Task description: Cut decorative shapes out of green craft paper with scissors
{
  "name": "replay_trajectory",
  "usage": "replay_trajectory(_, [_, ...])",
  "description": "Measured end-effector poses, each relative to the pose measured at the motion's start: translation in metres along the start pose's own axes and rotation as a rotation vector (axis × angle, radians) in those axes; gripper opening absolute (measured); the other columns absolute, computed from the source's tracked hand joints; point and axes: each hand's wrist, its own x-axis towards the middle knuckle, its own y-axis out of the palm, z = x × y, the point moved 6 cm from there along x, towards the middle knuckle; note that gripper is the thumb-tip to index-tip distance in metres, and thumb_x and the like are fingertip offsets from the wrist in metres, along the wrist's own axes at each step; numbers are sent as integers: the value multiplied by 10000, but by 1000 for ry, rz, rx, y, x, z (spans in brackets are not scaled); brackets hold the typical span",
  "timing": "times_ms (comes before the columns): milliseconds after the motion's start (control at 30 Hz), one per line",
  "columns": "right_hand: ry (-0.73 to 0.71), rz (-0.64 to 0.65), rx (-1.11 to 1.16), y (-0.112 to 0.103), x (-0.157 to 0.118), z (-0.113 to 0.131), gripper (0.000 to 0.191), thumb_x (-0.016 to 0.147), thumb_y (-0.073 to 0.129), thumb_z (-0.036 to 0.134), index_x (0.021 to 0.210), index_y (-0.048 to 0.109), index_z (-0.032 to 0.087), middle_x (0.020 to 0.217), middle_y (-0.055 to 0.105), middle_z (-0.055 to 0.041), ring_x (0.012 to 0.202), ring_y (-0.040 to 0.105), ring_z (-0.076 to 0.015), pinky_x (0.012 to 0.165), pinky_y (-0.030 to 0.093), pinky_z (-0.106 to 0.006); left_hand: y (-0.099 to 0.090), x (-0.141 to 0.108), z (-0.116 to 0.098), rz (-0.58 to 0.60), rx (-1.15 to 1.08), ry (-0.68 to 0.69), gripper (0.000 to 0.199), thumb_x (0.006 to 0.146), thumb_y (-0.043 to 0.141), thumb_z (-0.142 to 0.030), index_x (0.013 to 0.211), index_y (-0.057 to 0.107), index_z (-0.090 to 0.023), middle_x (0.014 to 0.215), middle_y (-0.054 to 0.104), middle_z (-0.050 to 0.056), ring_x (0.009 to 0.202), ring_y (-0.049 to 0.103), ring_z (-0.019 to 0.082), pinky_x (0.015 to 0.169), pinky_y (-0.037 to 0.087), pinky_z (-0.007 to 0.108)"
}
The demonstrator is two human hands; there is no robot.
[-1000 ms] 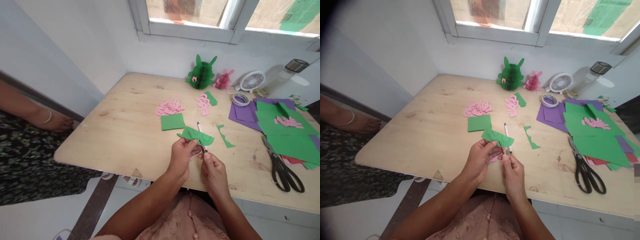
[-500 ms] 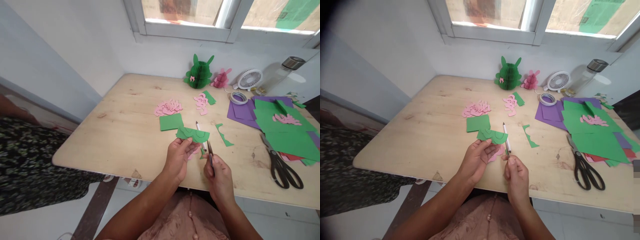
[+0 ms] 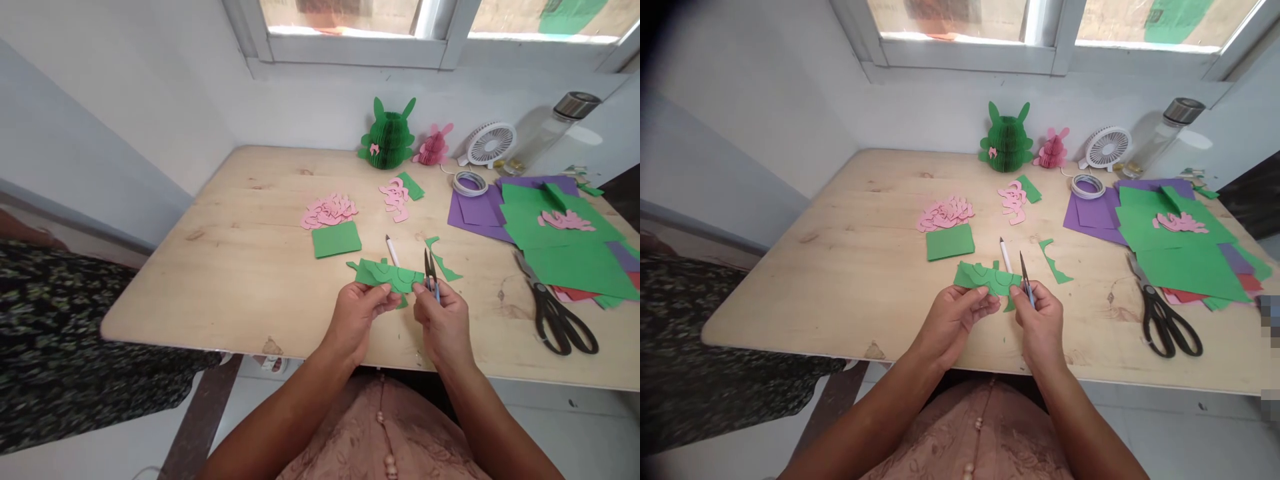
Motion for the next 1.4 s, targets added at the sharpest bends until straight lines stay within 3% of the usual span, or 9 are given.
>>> replay_trajectory(200, [29,16,-2,-4,3,-2,254,680,749,342,682,539,199,509,278,103,434,193,-70,395,153,-220,-1,1,-1,80,32,-88,202,623,766,-265,731,691,-111,673,709,81,666,660,176,752,499,327])
replay_trajectory(433, [44,53,-31,-3,4,-2,274,677,754,359,661,533,198,501,285,102,434,187,-71,404,154,-227,-4,1,-2,92,42,-76,185,628,761,-257,732,685,-124,677,706,74,668,654,172,760,496,333])
replay_trajectory(600, [9,91,-42,-6,-3,4,284,756,675,449,822,627,177,490,307,95,432,191,-84,413,142,-236,-6,3,-7,43,32,-30,193,608,770,-259,718,683,-127,663,698,65,662,650,169,771,501,342])
replay_trajectory(700, [19,163,-41,-11,-14,4,348,844,554,492,826,657,160,472,346,72,433,214,-96,420,141,-249,-9,4,-10,13,41,-11,195,600,773,-262,714,683,-131,653,695,58,649,650,163,768,501,333])
replay_trajectory(867, [135,306,-204,-15,-28,-14,412,836,556,537,787,668,144,439,314,83,416,205,-89,423,119,-248,-11,4,-14,0,61,0,200,597,769,-260,721,684,-129,682,709,67,669,663,175,761,504,329])
replay_trajectory(1067, [146,323,-339,-11,-28,-19,491,845,497,596,781,670,141,434,350,73,416,254,-92,430,157,-243,-9,4,-19,36,69,24,189,639,749,-247,773,689,-128,758,725,80,704,672,179,763,514,325])
replay_trajectory(1400, [147,294,-319,-8,-26,-18,462,850,504,575,775,646,141,437,311,87,429,227,-93,434,150,-241,-6,3,-14,50,140,-18,227,638,753,-258,793,679,-110,747,725,90,690,675,179,747,528,318])
